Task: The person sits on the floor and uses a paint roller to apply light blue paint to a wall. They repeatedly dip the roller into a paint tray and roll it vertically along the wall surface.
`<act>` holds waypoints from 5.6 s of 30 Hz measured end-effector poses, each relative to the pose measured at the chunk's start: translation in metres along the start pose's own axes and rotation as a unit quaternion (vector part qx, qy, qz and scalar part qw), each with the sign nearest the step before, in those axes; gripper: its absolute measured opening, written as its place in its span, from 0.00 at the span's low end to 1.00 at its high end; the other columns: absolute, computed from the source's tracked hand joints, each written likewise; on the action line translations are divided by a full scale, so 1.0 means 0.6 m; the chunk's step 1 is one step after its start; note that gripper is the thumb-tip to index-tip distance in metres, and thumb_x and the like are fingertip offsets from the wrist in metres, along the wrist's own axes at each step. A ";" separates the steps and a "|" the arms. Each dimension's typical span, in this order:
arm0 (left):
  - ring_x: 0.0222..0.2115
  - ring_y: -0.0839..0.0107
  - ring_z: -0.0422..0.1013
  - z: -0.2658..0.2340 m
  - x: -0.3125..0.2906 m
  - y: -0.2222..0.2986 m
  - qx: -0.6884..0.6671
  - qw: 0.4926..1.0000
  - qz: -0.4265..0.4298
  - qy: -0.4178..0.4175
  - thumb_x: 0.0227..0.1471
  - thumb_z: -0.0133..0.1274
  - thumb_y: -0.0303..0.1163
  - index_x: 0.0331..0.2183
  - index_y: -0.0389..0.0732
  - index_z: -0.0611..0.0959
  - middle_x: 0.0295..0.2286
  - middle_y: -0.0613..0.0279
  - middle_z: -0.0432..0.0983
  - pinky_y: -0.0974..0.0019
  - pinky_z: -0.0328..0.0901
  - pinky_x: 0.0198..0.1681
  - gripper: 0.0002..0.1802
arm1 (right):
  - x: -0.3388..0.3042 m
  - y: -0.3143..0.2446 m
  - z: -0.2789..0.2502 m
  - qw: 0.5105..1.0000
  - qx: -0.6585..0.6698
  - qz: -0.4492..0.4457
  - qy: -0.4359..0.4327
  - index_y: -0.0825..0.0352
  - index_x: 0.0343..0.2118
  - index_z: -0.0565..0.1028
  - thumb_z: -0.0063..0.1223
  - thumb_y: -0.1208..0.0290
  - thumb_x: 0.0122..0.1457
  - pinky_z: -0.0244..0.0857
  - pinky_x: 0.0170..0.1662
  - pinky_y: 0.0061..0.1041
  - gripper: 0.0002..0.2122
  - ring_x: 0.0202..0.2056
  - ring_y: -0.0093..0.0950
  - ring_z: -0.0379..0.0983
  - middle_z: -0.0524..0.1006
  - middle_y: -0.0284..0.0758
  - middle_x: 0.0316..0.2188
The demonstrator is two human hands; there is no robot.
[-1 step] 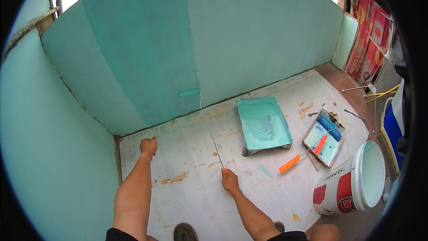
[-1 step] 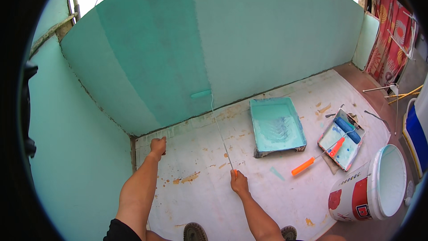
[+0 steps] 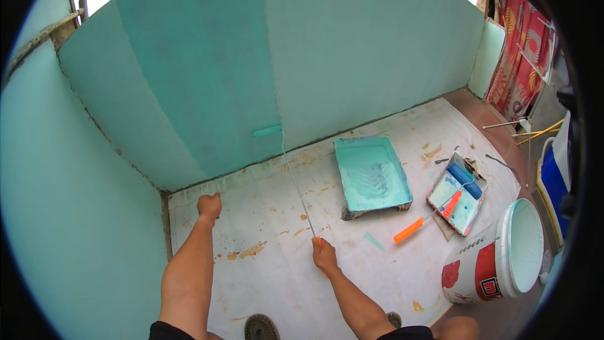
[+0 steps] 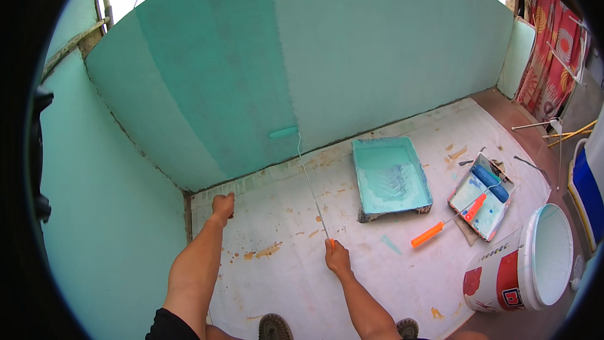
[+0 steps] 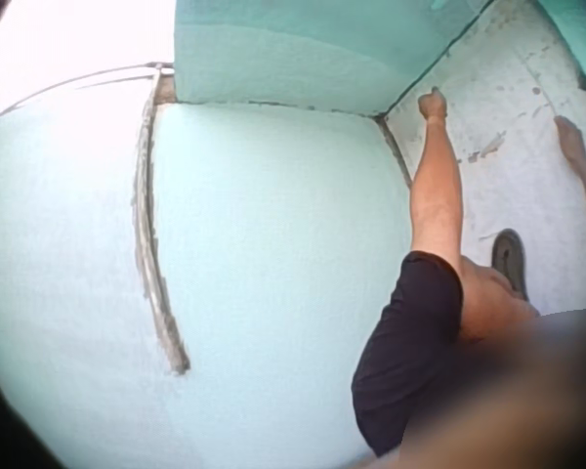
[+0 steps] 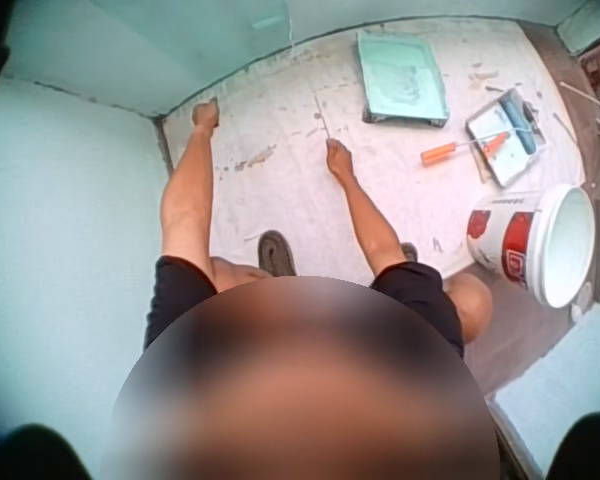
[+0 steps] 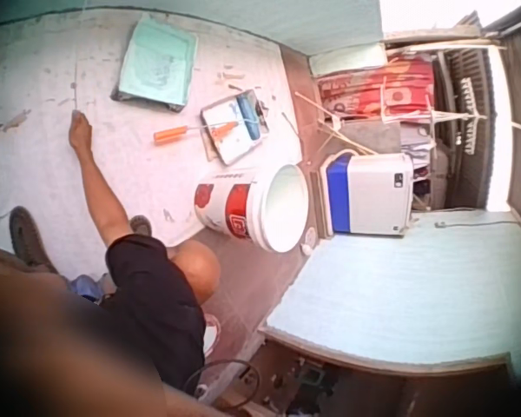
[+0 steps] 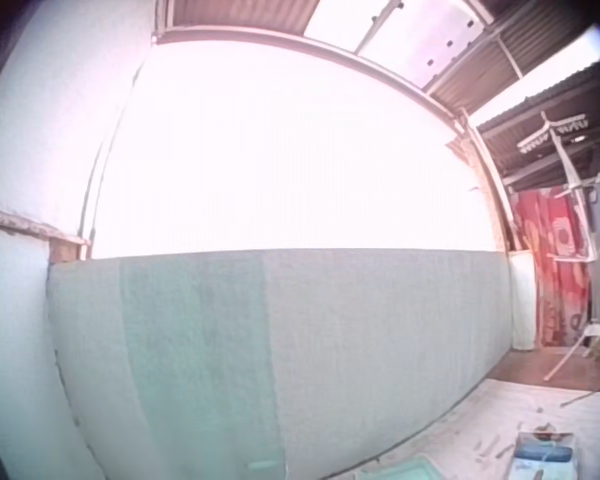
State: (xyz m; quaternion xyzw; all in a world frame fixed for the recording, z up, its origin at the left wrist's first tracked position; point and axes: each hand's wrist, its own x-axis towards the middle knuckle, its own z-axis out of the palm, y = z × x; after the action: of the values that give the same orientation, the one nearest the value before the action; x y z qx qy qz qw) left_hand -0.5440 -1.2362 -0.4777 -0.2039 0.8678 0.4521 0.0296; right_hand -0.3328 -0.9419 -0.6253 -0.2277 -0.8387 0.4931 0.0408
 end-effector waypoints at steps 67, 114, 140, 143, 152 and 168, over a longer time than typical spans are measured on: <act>0.38 0.46 0.76 -0.011 0.042 -0.013 0.007 1.000 0.019 -0.013 0.54 0.52 0.45 0.28 0.28 0.84 0.33 0.38 0.80 0.54 0.68 0.45 0.24 | 0.061 -0.328 0.054 0.935 0.328 -0.122 -0.057 0.66 0.29 0.70 0.42 0.53 0.68 0.49 0.19 0.17 0.19 0.17 0.12 0.56 0.61 0.22 0.16; 0.34 0.47 0.78 -0.012 0.036 -0.003 -0.007 1.000 -0.012 -0.006 0.54 0.52 0.45 0.27 0.28 0.84 0.31 0.36 0.80 0.54 0.70 0.41 0.25 | -0.074 -0.047 0.091 0.994 -0.006 0.075 -0.080 0.71 0.28 0.74 0.40 0.50 0.65 0.66 0.39 0.43 0.24 0.33 0.49 0.75 0.77 0.50 0.26; 0.42 0.44 0.75 0.007 0.055 -0.026 -0.012 0.999 0.001 -0.030 0.53 0.52 0.45 0.32 0.28 0.84 0.37 0.36 0.79 0.53 0.67 0.48 0.25 | 0.107 -0.627 0.005 0.913 0.297 -0.281 0.015 0.59 0.25 0.62 0.41 0.50 0.68 0.48 0.13 0.16 0.19 0.14 0.11 0.52 0.56 0.21 0.14; 0.41 0.44 0.75 0.004 0.055 -0.027 -0.014 0.999 -0.005 -0.032 0.53 0.52 0.45 0.31 0.28 0.84 0.37 0.37 0.79 0.53 0.68 0.47 0.25 | 0.104 -0.593 0.019 0.919 0.297 -0.258 0.006 0.60 0.25 0.63 0.41 0.51 0.68 0.47 0.13 0.16 0.19 0.14 0.11 0.52 0.56 0.21 0.15; 0.41 0.44 0.75 -0.004 0.057 -0.036 -0.014 0.999 -0.006 -0.031 0.54 0.52 0.44 0.30 0.27 0.84 0.36 0.36 0.79 0.54 0.68 0.47 0.25 | 0.072 -0.415 0.088 0.940 0.265 -0.216 0.004 0.62 0.24 0.64 0.41 0.52 0.68 0.49 0.16 0.16 0.20 0.15 0.12 0.54 0.60 0.22 0.16; 0.31 0.50 0.78 -0.032 0.052 -0.041 -0.020 1.000 -0.007 -0.006 0.55 0.51 0.45 0.24 0.29 0.83 0.27 0.40 0.80 0.54 0.70 0.39 0.25 | -0.061 -0.132 0.160 0.993 0.111 -0.030 -0.017 0.68 0.37 0.76 0.42 0.53 0.66 0.65 0.32 0.33 0.20 0.26 0.34 0.74 0.76 0.41 0.22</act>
State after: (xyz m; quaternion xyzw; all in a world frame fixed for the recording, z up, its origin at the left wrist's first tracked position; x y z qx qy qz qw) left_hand -0.5608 -1.2742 -0.4930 -0.2076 0.8572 0.4701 0.0335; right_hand -0.3550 -1.0674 -0.6018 -0.1885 -0.7860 0.5851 0.0660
